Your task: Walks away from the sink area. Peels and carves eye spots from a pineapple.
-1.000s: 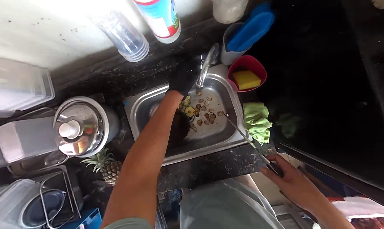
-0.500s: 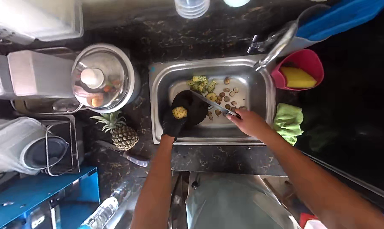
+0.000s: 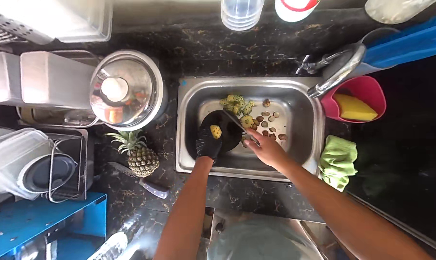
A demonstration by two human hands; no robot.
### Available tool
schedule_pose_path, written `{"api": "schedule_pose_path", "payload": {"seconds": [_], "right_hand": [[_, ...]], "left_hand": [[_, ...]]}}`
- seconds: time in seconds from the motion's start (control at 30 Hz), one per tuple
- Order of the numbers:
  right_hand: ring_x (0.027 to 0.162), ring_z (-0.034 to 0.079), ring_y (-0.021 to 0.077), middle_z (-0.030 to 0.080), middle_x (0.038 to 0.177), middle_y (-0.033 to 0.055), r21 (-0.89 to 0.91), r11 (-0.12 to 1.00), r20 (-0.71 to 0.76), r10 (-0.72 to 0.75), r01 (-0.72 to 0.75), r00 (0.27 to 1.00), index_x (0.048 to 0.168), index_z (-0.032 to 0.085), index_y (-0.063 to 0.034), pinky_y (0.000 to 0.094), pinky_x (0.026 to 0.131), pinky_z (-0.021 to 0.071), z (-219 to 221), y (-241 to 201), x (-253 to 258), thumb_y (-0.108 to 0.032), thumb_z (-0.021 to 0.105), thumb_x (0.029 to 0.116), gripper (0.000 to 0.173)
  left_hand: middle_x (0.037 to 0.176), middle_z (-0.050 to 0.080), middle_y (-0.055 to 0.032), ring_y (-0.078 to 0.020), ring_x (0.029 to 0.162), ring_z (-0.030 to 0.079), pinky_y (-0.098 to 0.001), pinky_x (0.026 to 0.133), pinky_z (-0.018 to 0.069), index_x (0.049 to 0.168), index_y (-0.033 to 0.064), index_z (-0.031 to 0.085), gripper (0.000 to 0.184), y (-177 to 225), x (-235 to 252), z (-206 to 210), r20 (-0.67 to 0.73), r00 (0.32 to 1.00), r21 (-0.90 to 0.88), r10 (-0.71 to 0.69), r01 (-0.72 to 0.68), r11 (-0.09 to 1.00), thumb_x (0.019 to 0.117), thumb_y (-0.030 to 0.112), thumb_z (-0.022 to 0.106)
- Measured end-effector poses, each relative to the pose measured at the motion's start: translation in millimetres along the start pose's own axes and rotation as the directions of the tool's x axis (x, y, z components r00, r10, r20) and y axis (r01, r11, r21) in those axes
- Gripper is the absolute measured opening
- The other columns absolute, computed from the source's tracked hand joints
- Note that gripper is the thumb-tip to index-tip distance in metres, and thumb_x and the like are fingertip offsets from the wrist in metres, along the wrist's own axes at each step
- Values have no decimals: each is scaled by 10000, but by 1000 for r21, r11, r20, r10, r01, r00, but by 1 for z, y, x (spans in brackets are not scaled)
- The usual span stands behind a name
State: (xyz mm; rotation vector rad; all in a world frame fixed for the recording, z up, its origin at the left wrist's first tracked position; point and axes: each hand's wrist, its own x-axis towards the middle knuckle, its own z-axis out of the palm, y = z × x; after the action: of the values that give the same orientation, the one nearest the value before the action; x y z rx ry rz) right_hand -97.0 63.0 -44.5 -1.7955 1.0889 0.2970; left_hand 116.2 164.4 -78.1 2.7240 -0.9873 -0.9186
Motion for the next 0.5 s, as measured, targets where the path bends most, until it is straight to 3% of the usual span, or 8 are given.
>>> {"api": "schedule_pose_path", "payload": {"seconds": [0.07, 0.17, 0.23, 0.33, 0.5], "right_hand": [[1101, 688, 258, 718, 1227, 70, 55, 998, 12, -22, 21, 1000, 1510, 521, -345, 562, 974, 519, 12, -2, 8, -539, 343, 1083, 501], [1149, 677, 251, 699, 1289, 47, 95, 995, 58, -32, 26, 998, 1514, 516, -333, 560, 991, 520, 23, -7, 14, -533, 309, 1089, 513], [1111, 687, 247, 710, 1247, 52, 97, 994, 70, -52, 46, 996, 1518, 510, -329, 542, 964, 532, 28, -13, 12, -527, 313, 1089, 511], [1114, 683, 243, 711, 1238, 53, 39, 996, 82, -79, 76, 994, 1527, 491, -385, 515, 962, 539, 32, -22, 5, -553, 328, 1081, 503], [1089, 685, 257, 710, 1207, 72, -17, 997, 90, -71, 73, 993, 1519, 493, -417, 505, 924, 545, 34, -17, 5, -555, 339, 1076, 489]], "left_hand": [[1451, 522, -232, -403, 1273, 568, -589, 1025, 493, 1511, 90, 444, 854, 6, 0, 2, 29, 999, 43, -13, 12, 999, 802, 384, 817], [1516, 454, -215, -354, 1305, 556, -533, 1038, 512, 1555, 127, 374, 1028, 11, -7, -6, 15, 997, -27, -71, 72, 997, 724, 479, 866], [1478, 517, -183, -323, 1268, 594, -534, 1021, 523, 1550, 150, 398, 982, 9, -13, -10, -8, 994, -89, -108, 107, 990, 744, 479, 852], [1399, 614, -123, -285, 1211, 644, -528, 1005, 530, 1584, 196, 367, 903, -1, -14, -10, 37, 986, -14, -164, 165, 986, 846, 542, 756], [1295, 674, -144, -301, 1212, 641, -529, 1045, 488, 1409, 103, 584, 687, 17, -16, -30, 108, 972, 99, -206, 196, 976, 876, 504, 749]]}}
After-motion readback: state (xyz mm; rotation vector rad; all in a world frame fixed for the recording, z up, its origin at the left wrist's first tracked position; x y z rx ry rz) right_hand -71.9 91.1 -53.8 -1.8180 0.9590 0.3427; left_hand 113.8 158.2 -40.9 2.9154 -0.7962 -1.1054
